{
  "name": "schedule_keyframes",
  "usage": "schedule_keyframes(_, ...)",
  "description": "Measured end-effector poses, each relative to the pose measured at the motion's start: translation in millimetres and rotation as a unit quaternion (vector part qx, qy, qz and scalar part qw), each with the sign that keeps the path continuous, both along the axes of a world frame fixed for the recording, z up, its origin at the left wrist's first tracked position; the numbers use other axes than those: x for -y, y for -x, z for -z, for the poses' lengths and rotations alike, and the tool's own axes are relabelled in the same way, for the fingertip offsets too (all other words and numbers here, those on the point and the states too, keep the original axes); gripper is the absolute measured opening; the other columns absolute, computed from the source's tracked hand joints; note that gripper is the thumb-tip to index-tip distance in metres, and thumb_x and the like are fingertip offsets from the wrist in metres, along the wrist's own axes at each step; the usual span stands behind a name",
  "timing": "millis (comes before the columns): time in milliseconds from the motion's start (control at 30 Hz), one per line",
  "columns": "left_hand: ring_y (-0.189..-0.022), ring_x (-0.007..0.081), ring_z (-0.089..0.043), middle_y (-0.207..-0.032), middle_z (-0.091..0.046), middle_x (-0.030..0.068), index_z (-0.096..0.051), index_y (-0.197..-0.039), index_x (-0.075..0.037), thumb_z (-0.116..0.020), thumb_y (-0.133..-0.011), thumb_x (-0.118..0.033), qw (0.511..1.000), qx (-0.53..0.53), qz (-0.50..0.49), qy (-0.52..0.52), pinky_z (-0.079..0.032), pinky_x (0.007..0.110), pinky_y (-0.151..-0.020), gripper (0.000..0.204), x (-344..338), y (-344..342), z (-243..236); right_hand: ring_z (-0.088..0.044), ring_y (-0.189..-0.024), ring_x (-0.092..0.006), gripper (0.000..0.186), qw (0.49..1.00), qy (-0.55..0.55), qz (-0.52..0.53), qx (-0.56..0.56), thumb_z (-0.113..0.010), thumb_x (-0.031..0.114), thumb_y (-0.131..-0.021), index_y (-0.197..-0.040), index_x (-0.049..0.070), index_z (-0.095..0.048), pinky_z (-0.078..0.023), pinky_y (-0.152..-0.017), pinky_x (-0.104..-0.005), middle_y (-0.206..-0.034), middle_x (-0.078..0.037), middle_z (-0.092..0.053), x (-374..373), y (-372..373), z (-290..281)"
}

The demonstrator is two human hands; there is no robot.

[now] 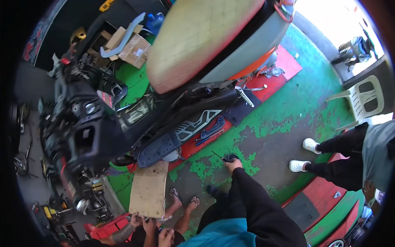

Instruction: Repairing and reassembling various components of a motorcycle, including the seat and front fairing.

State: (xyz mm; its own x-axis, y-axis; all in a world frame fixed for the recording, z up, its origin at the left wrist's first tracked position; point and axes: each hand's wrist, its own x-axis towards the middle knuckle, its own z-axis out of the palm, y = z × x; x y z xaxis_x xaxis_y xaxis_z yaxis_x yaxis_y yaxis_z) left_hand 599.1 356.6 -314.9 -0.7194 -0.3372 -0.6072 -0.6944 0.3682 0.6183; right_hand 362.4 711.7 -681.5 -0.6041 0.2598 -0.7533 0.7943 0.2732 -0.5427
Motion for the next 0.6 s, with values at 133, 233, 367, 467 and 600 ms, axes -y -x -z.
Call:
schedule_keyframes(133,-0.054,0.0093,-0.045,-0.067,-0.051,0.0019,-0.064,-0.105,-0.006,-0.065,-0.092,-0.029,0.990,0.128,-0.067,-0.001,-0.036,0.027,-0.046,0.026,-10.9,-34.2,17.0,-0.068,-0.074,-0.0265,0.029,0.994,-0.043,-0.097,-0.033,-0.078,0.024,-0.073,-0.089,0.001,-0.068,-0.053,-0.069,-0.0372,-0.080,-0.015,-0.069,7.6,45.8,62.8)
schedule_keyframes(233,-0.051,0.0089,-0.043,-0.061,-0.048,-0.0001,-0.064,-0.108,-0.008,-0.066,-0.091,-0.033,0.981,0.019,0.128,0.142,-0.035,0.026,-0.045,0.030,-18.2,-67.1,12.1,-0.068,-0.083,-0.0301,0.029,0.991,0.012,-0.130,-0.014,-0.077,0.022,-0.071,-0.093,0.004,-0.070,-0.052,-0.076,-0.0379,-0.083,-0.016,-0.070,27.3,88.0,95.5)
schedule_keyframes(367,-0.055,0.0088,-0.045,-0.068,-0.051,-0.0007,-0.063,-0.110,-0.009,-0.068,-0.089,-0.035,0.976,0.207,-0.013,0.072,-0.039,0.025,-0.047,0.034,-12.2,-106.4,20.9,-0.069,-0.085,-0.0310,0.028,0.986,-0.004,-0.159,-0.059,-0.076,0.023,-0.071,-0.093,0.005,-0.070,-0.053,-0.077,-0.0395,-0.086,-0.016,-0.070,35.3,124.7,167.9)
schedule_keyframes(467,-0.060,0.0087,-0.047,-0.075,-0.054,-0.0012,-0.063,-0.112,-0.010,-0.070,-0.087,-0.038,0.917,0.365,-0.163,0.012,-0.043,0.025,-0.049,0.037,-6.7,-138.9,4.4,-0.068,-0.086,-0.0333,0.024,0.976,-0.041,-0.193,-0.096,-0.072,0.019,-0.072,-0.093,0.007,-0.070,-0.053,-0.079,-0.0416,-0.087,-0.017,-0.070,60.4,153.0,198.1)
schedule_keyframes(600,-0.066,0.0094,-0.050,-0.082,-0.057,-0.0001,-0.062,-0.112,-0.010,-0.070,-0.087,-0.038,0.942,0.312,0.033,0.119,-0.046,0.026,-0.053,0.038,-32.3,-87.3,9.8,-0.065,-0.095,-0.0364,0.026,0.962,-0.097,-0.248,-0.067,-0.064,0.012,-0.076,-0.101,0.007,-0.068,-0.052,-0.084,-0.0447,-0.096,-0.020,-0.068,60.9,168.8,234.7)
